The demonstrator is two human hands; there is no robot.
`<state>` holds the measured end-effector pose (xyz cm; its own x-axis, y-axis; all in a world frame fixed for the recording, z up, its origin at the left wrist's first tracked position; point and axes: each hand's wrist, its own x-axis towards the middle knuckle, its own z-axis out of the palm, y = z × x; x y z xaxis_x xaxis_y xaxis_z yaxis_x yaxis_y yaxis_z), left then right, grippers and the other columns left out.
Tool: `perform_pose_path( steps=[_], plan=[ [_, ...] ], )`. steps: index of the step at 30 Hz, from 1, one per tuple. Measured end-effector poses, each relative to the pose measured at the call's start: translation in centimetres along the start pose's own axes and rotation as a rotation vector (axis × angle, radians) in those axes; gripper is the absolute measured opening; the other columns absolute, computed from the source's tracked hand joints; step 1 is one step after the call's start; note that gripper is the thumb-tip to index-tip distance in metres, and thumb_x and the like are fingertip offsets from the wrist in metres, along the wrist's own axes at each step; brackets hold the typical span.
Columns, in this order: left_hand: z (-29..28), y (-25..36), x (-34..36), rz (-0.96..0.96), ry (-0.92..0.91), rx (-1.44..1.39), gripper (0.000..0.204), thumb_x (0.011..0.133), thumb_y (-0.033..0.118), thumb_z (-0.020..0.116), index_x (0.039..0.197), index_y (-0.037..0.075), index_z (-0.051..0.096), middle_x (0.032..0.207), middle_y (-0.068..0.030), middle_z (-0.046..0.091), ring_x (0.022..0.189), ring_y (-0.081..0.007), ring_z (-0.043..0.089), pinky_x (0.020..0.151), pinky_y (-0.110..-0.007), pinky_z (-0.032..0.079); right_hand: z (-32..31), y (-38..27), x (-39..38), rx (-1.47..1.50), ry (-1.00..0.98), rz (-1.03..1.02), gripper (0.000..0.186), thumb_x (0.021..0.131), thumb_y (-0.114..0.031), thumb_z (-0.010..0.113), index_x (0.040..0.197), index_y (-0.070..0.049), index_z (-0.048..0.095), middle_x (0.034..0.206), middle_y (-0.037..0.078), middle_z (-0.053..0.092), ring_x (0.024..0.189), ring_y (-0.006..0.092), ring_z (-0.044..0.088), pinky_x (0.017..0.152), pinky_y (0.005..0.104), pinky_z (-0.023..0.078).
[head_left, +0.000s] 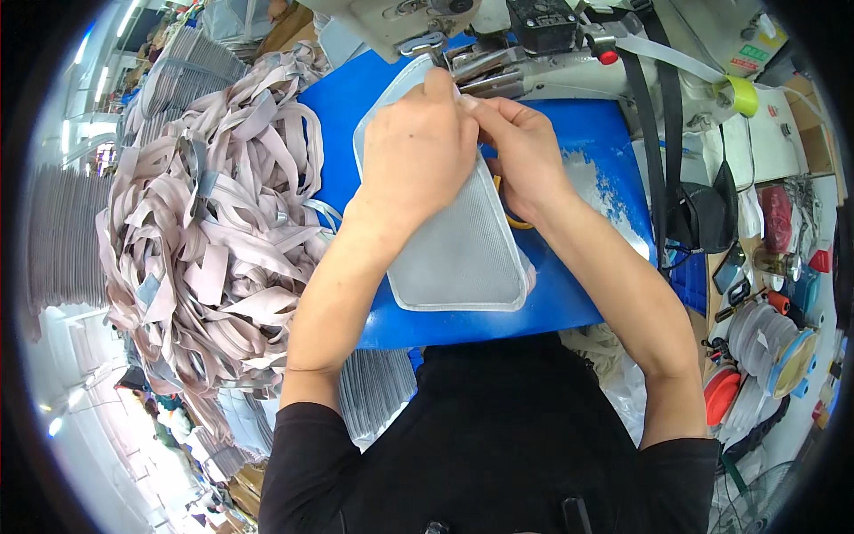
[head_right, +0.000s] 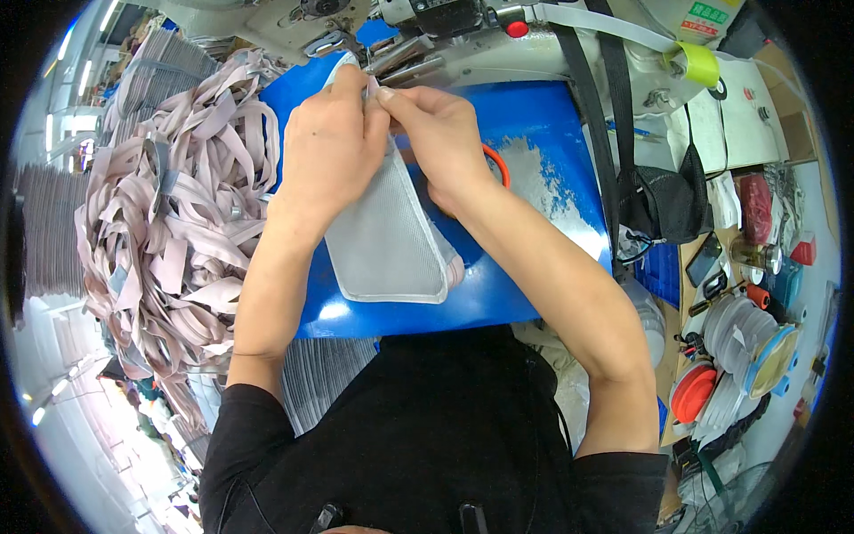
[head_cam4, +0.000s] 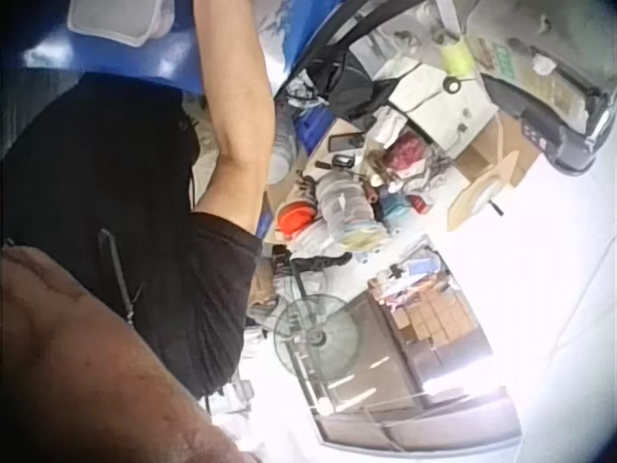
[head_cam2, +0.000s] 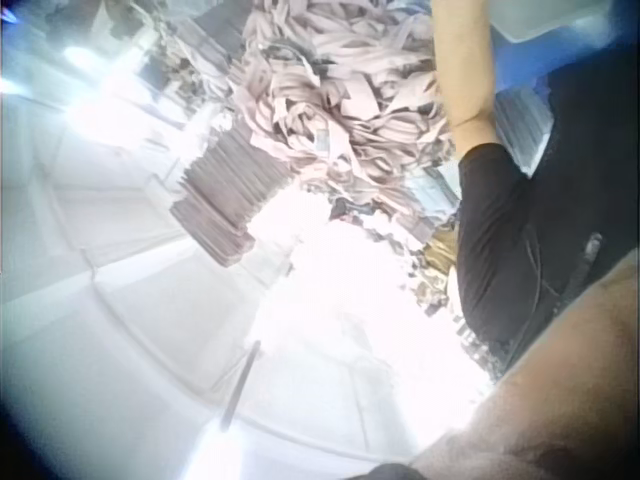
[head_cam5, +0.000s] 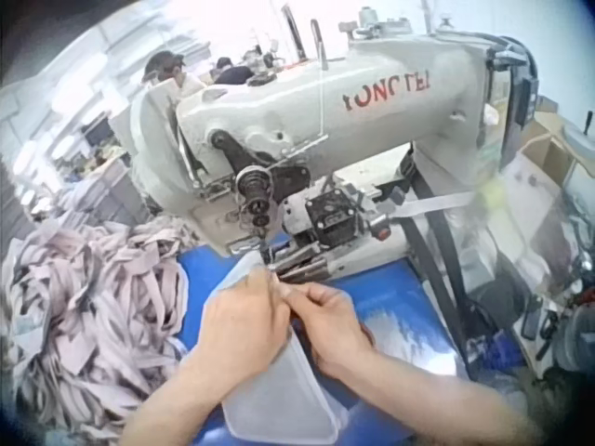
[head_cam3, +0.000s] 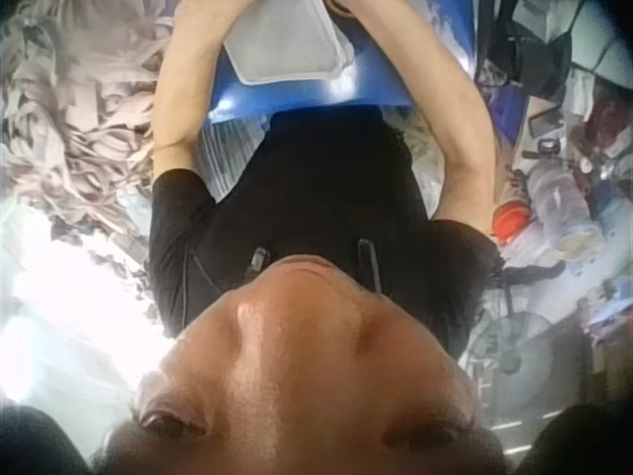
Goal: The person sews elastic straps onto light blue face masks using a sewing machine. They repeatedly pick up a mask, align the elastic, sew it, and trim the excess with scissors. The finished masks are stacked on the table.
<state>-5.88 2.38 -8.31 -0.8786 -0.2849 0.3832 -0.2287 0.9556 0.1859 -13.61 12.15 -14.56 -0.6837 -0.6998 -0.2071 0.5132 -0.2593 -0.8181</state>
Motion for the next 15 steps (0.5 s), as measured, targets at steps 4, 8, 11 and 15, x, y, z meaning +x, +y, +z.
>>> perform_pose_path(
  steps=[4, 8, 11, 15],
  plan=[
    [1.0, -1.8, -1.3, 0.018, 0.040, -0.393, 0.023, 0.087, 0.002, 0.060, 0.108, -0.007, 0.063, 0.089, -0.0229, 0.068, 0.081, -0.0387, 0.070, 0.073, -0.048, 0.054, -2.0, 0.6, -1.9, -0.595, -0.081, -0.311, 0.030, 0.102, -0.020, 0.066, 0.120, 0.004, 0.069, 0.096, 0.006, 0.074, 0.084, 0.0098, 0.066, 0.075, 0.0269, 0.052],
    [1.0, -3.1, -3.1, 0.079, 0.081, -0.497, 0.039, 0.087, 0.001, 0.061, 0.126, 0.000, 0.067, 0.103, -0.0192, 0.062, 0.085, -0.0322, 0.064, 0.075, -0.042, 0.053, -1.8, 1.1, -2.7, -0.336, -0.143, -0.234, 0.031, 0.103, -0.018, 0.063, 0.126, 0.004, 0.067, 0.102, 0.006, 0.074, 0.087, 0.0085, 0.066, 0.076, 0.0272, 0.053],
    [0.1, -2.3, -4.5, 0.137, 0.062, -0.292, 0.045, 0.088, 0.003, 0.063, 0.132, 0.007, 0.069, 0.111, -0.0152, 0.059, 0.085, -0.0275, 0.061, 0.074, -0.038, 0.052, -1.6, 1.7, -3.1, -0.051, -0.147, -0.159, 0.034, 0.104, -0.018, 0.062, 0.130, 0.005, 0.065, 0.108, 0.008, 0.074, 0.093, 0.0090, 0.067, 0.081, 0.0263, 0.053],
    [-1.7, -1.5, -3.7, 0.141, -0.056, -0.155, 0.045, 0.090, 0.005, 0.064, 0.133, 0.013, 0.071, 0.112, -0.0118, 0.056, 0.084, -0.0231, 0.056, 0.073, -0.036, 0.050, -1.0, 0.4, -3.8, 0.038, -0.131, -0.030, 0.037, 0.104, -0.019, 0.061, 0.132, 0.005, 0.064, 0.116, 0.009, 0.072, 0.101, 0.0107, 0.067, 0.088, 0.0255, 0.052]
  ],
)
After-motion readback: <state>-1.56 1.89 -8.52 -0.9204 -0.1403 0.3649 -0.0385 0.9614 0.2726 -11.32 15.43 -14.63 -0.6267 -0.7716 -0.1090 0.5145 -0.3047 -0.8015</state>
